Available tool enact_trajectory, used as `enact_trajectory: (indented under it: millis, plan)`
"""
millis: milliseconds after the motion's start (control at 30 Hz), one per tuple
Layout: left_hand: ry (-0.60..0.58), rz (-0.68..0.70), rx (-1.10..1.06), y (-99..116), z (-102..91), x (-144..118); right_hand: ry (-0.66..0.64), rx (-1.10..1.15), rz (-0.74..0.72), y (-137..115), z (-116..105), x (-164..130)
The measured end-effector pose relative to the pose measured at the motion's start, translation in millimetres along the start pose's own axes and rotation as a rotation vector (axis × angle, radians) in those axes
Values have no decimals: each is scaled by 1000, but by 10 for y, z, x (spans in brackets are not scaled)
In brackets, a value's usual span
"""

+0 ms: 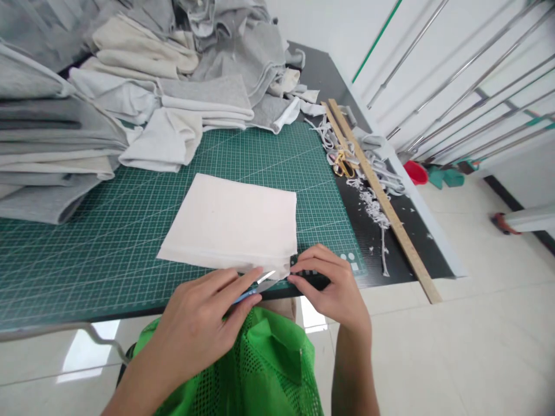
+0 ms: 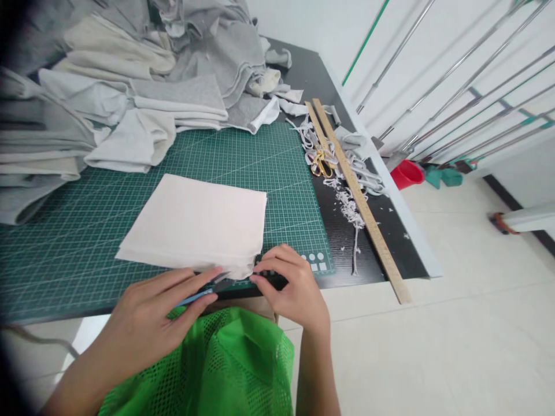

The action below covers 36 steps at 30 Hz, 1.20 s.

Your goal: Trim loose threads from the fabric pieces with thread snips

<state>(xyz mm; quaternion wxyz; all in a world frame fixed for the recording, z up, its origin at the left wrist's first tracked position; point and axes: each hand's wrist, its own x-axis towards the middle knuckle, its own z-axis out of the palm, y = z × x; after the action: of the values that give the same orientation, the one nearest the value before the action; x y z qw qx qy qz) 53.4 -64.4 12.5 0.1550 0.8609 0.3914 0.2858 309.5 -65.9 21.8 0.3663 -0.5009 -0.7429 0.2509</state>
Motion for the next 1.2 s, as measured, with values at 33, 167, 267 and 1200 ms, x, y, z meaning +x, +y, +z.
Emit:
enact_trajectory:
  millis: [33, 167, 267, 1200]
  plan:
    - [0, 6, -3, -7, 9, 0, -1, -3, 5, 0, 3, -1]
    - [-14, 5, -17, -36, 27, -3, 3, -3, 11, -10, 2, -15]
    - [-5, 5, -21, -46, 24, -5, 6, -1, 8, -37, 6, -37]
    - [128, 16, -19, -87, 50, -19, 370, -180, 231, -368, 402, -209]
